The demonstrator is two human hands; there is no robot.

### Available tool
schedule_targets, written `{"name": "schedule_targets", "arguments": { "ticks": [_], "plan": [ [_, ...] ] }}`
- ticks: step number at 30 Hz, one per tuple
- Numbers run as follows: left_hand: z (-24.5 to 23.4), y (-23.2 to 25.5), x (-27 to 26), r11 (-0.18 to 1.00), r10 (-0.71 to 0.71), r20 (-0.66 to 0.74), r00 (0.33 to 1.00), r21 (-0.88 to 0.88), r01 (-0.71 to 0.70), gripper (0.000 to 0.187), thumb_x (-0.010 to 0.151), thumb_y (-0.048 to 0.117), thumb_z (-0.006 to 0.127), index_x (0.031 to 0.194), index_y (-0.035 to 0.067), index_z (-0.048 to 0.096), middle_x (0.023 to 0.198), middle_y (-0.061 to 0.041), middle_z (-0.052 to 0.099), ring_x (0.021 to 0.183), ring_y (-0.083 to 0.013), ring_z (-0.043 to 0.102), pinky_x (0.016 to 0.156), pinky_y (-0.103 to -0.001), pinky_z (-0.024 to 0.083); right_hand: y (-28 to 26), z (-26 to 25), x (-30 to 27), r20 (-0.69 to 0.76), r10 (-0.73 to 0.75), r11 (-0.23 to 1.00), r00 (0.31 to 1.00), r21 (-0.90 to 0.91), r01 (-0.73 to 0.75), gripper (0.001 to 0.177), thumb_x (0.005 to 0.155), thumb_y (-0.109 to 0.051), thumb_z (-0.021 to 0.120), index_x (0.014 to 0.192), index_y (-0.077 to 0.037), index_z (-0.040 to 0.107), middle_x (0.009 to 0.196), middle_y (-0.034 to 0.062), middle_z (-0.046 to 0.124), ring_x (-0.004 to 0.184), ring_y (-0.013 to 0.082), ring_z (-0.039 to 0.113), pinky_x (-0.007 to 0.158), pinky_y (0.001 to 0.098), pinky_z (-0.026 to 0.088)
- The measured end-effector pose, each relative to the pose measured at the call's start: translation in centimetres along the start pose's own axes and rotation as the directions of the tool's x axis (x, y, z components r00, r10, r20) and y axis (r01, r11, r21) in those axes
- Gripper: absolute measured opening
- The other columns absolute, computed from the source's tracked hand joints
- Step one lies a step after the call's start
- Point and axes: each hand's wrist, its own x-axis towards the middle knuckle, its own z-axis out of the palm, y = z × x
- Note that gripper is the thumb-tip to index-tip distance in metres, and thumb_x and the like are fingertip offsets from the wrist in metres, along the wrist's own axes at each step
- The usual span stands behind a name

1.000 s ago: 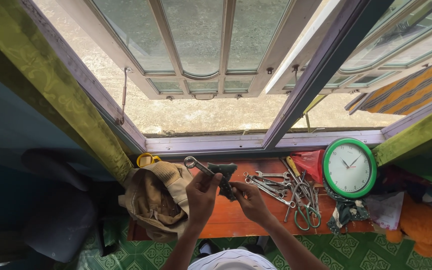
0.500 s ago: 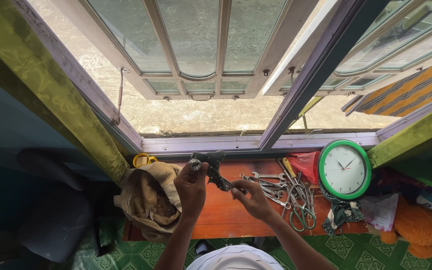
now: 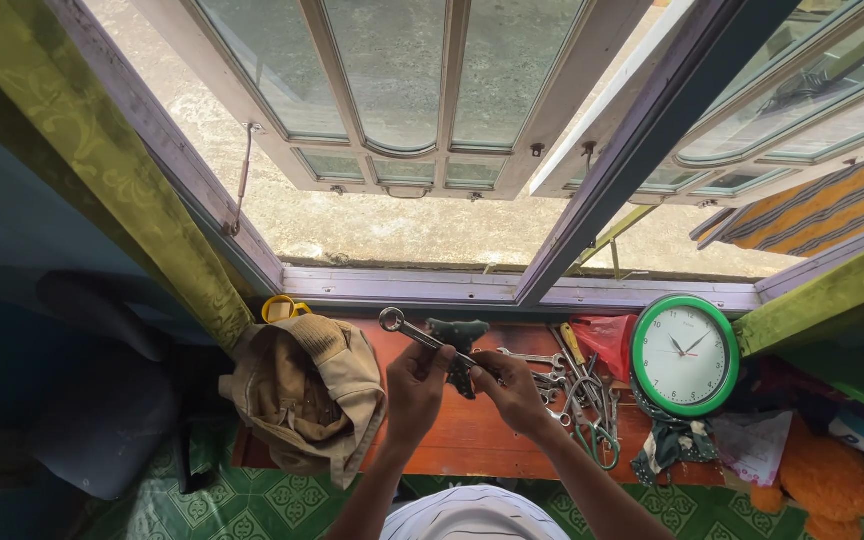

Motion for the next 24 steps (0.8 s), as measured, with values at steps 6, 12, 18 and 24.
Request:
{"name": "schedule_targets", "arguments": {
  "ticks": [6, 12, 18, 24],
  "plan": [
    [-0.3, 0.8, -0.1, 0.999, 0.033, -0.032, 0.999, 0.031, -0.032, 0.017, 0.097, 0.016, 0.074, 0.098, -0.001, 0.072, 0.08, -0.002, 0.073, 0.07, -0.0045, 0.063, 0.062, -0.022, 0.05, 1.0, 0.1, 0.0, 0.026, -0.049, 0.999, 0.998, -0.018, 0.05, 0.033, 0.101, -0.022, 0.063, 0.114, 0.006, 0.071, 0.081, 0.0061, 0.07, 0.075, 0.0098, 0.063, 0.068, 0.027, 0.053],
    [-3.0, 2.5, 1.1, 0.995, 0.096, -0.136, 0.986, 0.016, -0.094, 0.015, 0.095, 0.011, 0.076, 0.101, -0.002, 0.073, 0.084, -0.002, 0.075, 0.074, -0.0052, 0.064, 0.064, -0.022, 0.05, 3.4, 0.8, -0.1, -0.033, -0.019, 1.0, 0.999, 0.022, 0.019, 0.03, 0.098, -0.021, 0.065, 0.114, 0.005, 0.071, 0.078, 0.003, 0.064, 0.072, 0.0089, 0.059, 0.064, 0.027, 0.05],
    [-4.7, 3.4, 1.9, 0.988, 0.122, -0.167, 0.978, -0.072, -0.136, 0.026, 0.088, 0.005, 0.077, 0.113, 0.001, 0.074, 0.097, -0.002, 0.079, 0.089, -0.0066, 0.073, 0.079, -0.02, 0.059, 4.0, 1.8, -0.6, -0.077, -0.008, 1.0, 0.997, 0.015, 0.009, 0.024, 0.098, -0.017, 0.065, 0.107, 0.003, 0.075, 0.075, 0.0014, 0.061, 0.069, 0.0084, 0.056, 0.06, 0.026, 0.045],
    [-5.2, 5.1, 1.3, 0.977, 0.207, -0.135, 0.969, -0.016, -0.211, 0.014, 0.085, -0.004, 0.08, 0.099, -0.003, 0.077, 0.099, -0.006, 0.077, 0.091, -0.009, 0.074, 0.081, -0.023, 0.062, 4.1, 2.4, -0.8, -0.109, -0.02, 0.999, 0.994, 0.047, 0.025, 0.02, 0.098, -0.015, 0.064, 0.102, 0.001, 0.074, 0.071, -0.0001, 0.057, 0.064, 0.0075, 0.052, 0.058, 0.0257, 0.044]
  ]
}}
